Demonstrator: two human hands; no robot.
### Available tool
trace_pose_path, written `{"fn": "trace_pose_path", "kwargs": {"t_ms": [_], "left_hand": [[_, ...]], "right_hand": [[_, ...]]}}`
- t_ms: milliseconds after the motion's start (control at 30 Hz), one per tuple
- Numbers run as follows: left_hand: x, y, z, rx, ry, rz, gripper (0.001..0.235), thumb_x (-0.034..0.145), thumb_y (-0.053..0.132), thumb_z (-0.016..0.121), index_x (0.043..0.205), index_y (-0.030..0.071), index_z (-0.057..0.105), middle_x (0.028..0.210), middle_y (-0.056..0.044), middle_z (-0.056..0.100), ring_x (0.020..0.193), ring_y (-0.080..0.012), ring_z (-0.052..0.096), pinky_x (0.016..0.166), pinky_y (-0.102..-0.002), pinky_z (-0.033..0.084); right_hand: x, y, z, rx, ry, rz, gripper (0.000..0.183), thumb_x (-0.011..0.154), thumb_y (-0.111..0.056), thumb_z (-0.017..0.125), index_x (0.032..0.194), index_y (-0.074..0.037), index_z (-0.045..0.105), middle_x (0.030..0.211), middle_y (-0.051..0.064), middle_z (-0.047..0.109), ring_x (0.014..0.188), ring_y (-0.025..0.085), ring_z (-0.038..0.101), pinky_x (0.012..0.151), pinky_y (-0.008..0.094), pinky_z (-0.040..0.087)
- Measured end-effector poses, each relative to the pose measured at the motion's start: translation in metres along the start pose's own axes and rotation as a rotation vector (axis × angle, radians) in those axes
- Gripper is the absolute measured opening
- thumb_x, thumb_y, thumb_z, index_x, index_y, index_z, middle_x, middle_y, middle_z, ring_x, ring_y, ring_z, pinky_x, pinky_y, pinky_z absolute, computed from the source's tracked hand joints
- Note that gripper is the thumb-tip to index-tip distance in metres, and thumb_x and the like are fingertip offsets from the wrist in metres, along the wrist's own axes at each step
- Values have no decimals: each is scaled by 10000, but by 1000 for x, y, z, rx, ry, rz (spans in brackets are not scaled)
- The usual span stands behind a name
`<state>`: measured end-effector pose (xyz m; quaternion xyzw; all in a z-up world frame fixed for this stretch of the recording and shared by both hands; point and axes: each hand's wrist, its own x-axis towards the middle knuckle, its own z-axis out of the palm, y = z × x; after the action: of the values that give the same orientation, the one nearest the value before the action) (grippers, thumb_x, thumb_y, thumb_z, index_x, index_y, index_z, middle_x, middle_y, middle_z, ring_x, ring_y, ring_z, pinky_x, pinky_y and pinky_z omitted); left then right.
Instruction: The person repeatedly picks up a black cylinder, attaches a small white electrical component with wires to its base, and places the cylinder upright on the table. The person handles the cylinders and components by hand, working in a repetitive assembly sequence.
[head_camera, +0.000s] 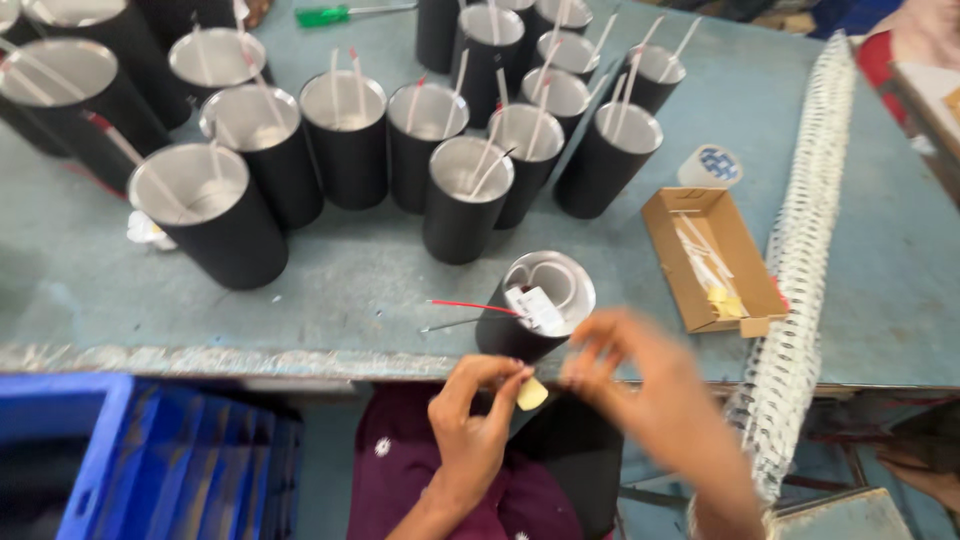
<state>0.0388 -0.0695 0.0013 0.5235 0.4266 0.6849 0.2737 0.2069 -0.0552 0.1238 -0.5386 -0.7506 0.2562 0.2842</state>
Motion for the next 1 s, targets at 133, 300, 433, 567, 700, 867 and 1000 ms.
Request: {"fn": "trace_pose_path", "kwargs": {"t_ms": [133,300,433,567,700,867,1000], "left_hand": [[-10,7,15,-47,-55,28,165,812,-28,813,927,50,724,891,-57,702,679,-119,665,622,-242,540],[-19,4,30,-32,-119,88,338,824,36,837,1109,32,656,1108,-99,679,939,-197,661,833,-316,544],[-10,-18,28,184,-43,100,866,739,160,918,1415,2,399,1419,-192,475,1247,-312,530,1059,-416,454],[6,-51,33,214,-135,-26,1163,689,202,945,1538,-5,178,1569,-248,327,1402,-370,415,1132,-460,396],[12,-68,43,130,-190,-64,1277,634,212,960,1558,-3,105,1519,-271,350,1390,-398,425,1112,-475,407],[21,-74,42,126,-184,-99,1245,613,233,977,1552,24,187,1427,-246,505,1288,-370,580,1046,-444,506],[29,-65,6,80,-65,-129,1217,605,257,967,1534,10,221,1373,-222,566,1253,-333,620,1019,-415,530]], "right_hand": [[-33,21,38,520,-72,236,341,866,-65,728,1172,-46,580,933,62,748,812,110,714,737,287,602],[-43,99,38,524,249,230,167,975,-87,625,1128,-21,624,895,70,728,797,129,704,745,285,585],[-11,206,-35,-88,739,275,161,1046,-130,590,1071,2,678,937,126,759,899,172,719,800,338,539],[33,293,-88,-205,650,312,172,973,-103,627,1090,7,688,931,149,742,831,211,742,734,338,541],[29,310,-90,-222,759,255,158,976,-83,632,1077,-7,729,908,132,742,822,194,714,722,310,523],[30,280,9,316,751,110,188,1059,-115,539,1087,-23,701,913,57,737,799,99,679,684,253,530],[40,262,87,331,494,43,169,1039,-120,592,1072,-6,712,841,80,751,778,109,699,720,245,556]]}}
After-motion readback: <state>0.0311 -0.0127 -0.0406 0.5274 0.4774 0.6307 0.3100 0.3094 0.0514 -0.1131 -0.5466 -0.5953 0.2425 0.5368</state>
